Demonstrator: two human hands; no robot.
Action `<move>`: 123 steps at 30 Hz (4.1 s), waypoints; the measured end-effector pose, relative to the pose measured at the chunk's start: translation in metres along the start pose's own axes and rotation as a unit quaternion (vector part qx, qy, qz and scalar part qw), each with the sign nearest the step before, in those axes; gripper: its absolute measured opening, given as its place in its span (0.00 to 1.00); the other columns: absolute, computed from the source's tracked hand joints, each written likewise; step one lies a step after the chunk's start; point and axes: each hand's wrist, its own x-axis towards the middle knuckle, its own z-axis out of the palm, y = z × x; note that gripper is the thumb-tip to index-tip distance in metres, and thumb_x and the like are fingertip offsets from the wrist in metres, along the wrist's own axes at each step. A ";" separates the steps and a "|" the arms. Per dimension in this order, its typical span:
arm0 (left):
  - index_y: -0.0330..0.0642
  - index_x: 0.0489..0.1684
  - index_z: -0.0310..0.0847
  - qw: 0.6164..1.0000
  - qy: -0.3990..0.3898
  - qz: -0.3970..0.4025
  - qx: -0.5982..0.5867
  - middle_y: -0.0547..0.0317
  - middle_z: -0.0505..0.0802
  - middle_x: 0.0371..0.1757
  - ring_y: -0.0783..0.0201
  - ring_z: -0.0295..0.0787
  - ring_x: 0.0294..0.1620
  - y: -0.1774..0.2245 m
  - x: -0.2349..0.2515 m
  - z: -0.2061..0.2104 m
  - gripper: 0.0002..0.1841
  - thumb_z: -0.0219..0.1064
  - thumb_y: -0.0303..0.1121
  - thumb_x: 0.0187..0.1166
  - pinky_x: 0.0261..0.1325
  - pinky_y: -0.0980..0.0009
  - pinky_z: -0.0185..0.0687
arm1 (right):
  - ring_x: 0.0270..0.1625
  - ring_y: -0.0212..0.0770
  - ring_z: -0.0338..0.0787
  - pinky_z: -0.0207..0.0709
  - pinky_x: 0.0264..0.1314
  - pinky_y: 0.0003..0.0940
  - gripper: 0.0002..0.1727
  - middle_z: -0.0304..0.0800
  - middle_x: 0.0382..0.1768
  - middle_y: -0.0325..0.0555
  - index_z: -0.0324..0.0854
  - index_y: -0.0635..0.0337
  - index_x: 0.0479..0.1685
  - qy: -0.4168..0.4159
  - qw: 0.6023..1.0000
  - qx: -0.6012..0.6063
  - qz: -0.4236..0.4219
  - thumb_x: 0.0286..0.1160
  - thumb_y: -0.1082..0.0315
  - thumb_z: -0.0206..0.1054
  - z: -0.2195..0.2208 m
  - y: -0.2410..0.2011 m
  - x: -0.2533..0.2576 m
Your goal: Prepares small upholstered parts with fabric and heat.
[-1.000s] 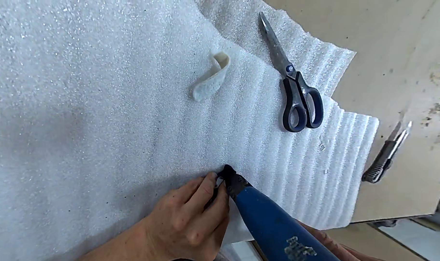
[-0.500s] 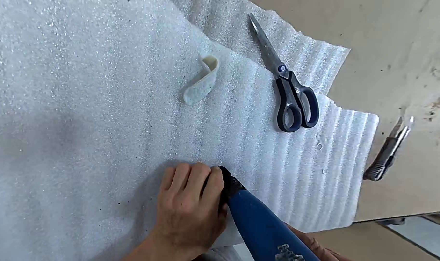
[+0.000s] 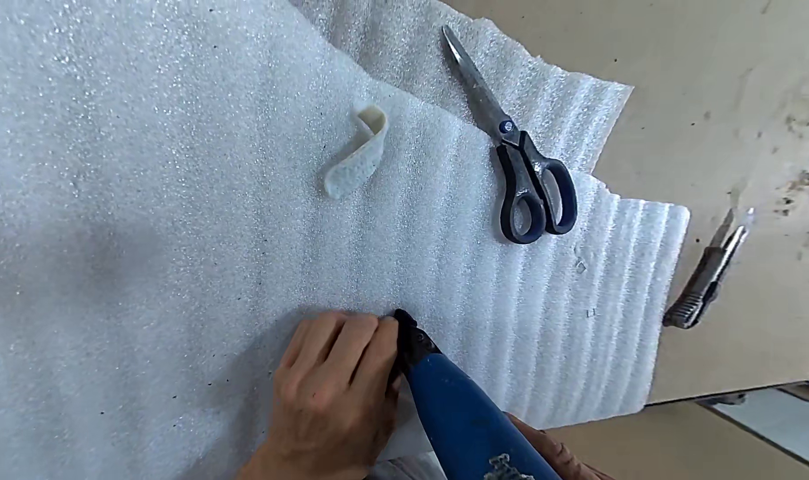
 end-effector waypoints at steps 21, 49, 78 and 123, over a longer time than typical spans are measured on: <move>0.44 0.37 0.94 1.000 0.015 -0.005 0.001 0.59 0.94 0.35 0.62 0.87 0.36 -0.005 -0.009 -0.003 0.10 0.66 0.36 0.79 0.39 0.70 0.81 | 0.37 0.48 0.96 0.87 0.39 0.42 0.22 0.96 0.36 0.58 0.85 0.72 0.53 0.029 1.000 0.002 0.008 0.66 0.63 0.72 0.013 0.001 -0.005; 0.42 0.52 0.90 0.433 -0.290 -0.137 -0.842 0.61 0.92 0.41 0.72 0.88 0.36 0.097 0.021 -0.088 0.15 0.64 0.44 0.86 0.44 0.76 0.84 | 0.45 0.31 0.88 0.86 0.45 0.27 0.24 0.90 0.49 0.39 0.83 0.51 0.72 0.211 0.833 0.368 -0.356 0.83 0.51 0.65 -0.032 -0.006 -0.027; 0.47 0.50 0.87 0.909 0.030 0.310 -0.278 0.62 0.92 0.49 0.70 0.89 0.54 0.112 0.012 -0.136 0.07 0.71 0.33 0.80 0.57 0.77 0.86 | 0.60 0.32 0.91 0.88 0.59 0.22 0.10 0.91 0.54 0.40 0.82 0.54 0.50 0.382 0.785 0.204 -0.442 0.75 0.71 0.75 0.000 -0.002 -0.080; 0.40 0.54 0.91 0.908 0.044 0.178 -0.377 0.60 0.95 0.50 0.69 0.93 0.51 0.059 0.034 -0.132 0.12 0.76 0.34 0.77 0.55 0.71 0.93 | 0.44 0.30 0.92 0.92 0.46 0.25 0.12 0.91 0.46 0.38 0.89 0.54 0.55 0.283 0.815 0.268 -0.429 0.77 0.62 0.75 0.000 -0.034 0.013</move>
